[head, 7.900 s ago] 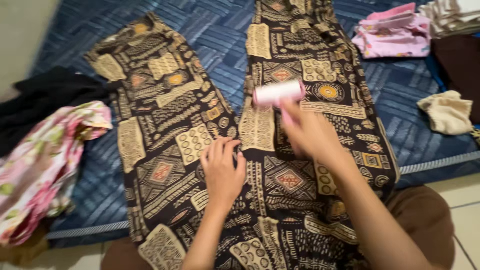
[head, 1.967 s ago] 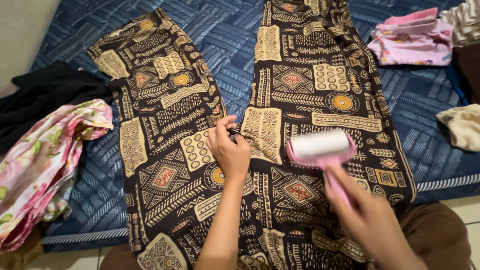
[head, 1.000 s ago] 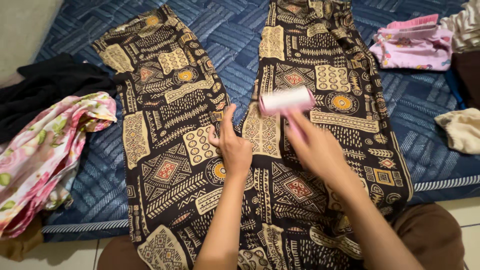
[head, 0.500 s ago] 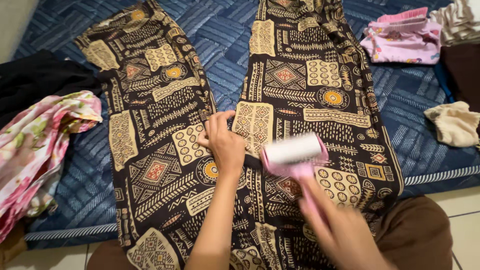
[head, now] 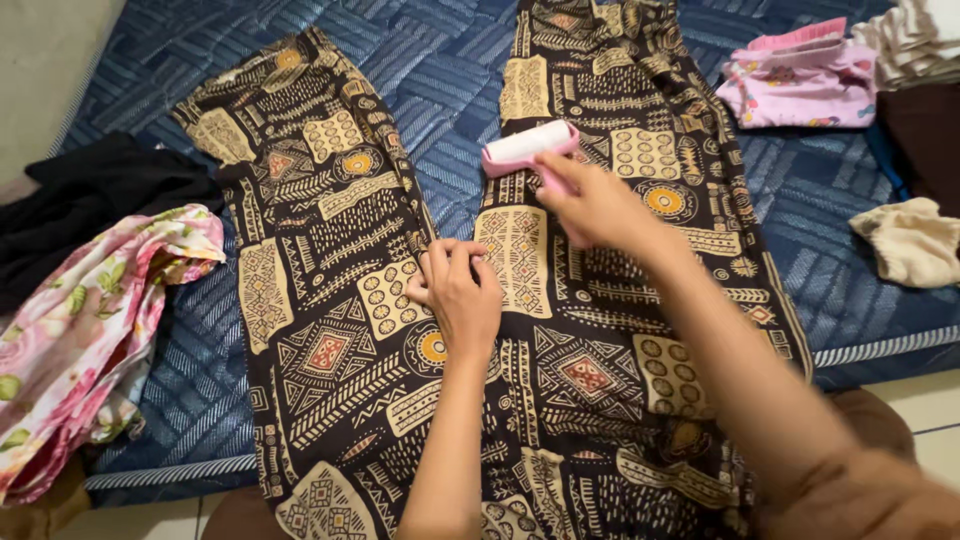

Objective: The person uses a pink lint roller to roll over a patterned shirt laid flat on a mattress. They repeatedly roll the shirt, flip it over, and continue rolling the other side.

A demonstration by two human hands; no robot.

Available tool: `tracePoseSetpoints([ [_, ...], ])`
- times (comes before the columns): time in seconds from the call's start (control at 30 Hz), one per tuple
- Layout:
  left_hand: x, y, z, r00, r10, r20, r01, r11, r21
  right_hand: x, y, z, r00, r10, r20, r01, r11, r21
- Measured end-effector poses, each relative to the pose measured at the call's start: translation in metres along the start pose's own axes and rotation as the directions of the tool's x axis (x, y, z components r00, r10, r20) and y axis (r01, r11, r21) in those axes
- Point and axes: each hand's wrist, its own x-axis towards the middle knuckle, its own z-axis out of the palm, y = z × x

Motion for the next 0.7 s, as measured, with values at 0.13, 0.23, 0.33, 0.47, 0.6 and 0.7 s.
tracePoseSetpoints([
  [0.13, 0.001, -0.001, 0.003, 1.0, -0.012, 0.014, 0.012, 1.0, 0.026, -0.021, 0.04, -0.03, 0.995, 0.02, 0.094, -0.011, 0.995, -0.1],
  [0.23, -0.003, -0.004, 0.005, 1.0, -0.002, -0.002, 0.002, 1.0, 0.019, -0.125, 0.059, -0.044, 0.999, 0.028, -0.041, -0.029, 0.999, -0.037],
  [0.33, -0.002, -0.005, 0.006, 1.0, 0.011, 0.011, -0.012, 0.999, 0.03, -0.235, 0.045, -0.039, 0.971, 0.179, -0.161, -0.162, 0.98, 0.114],
  [0.47, 0.002, -0.004, 0.009, 0.999, 0.023, 0.028, -0.025, 0.999, 0.046, -0.296, 0.026, -0.011, 0.905, 0.055, -0.421, -0.02, 0.996, 0.086],
  [0.6, 0.001, -0.005, 0.009, 0.999, 0.008, 0.039, -0.01, 0.999, 0.051, -0.234, 0.041, 0.005, 0.805, 0.565, -0.181, -0.554, 0.825, 0.108],
  [0.7, 0.002, -0.004, 0.01, 0.999, 0.039, 0.017, -0.04, 0.996, 0.079, -0.129, 0.069, -0.01, 0.916, 0.087, -0.393, -0.094, 0.996, 0.002],
])
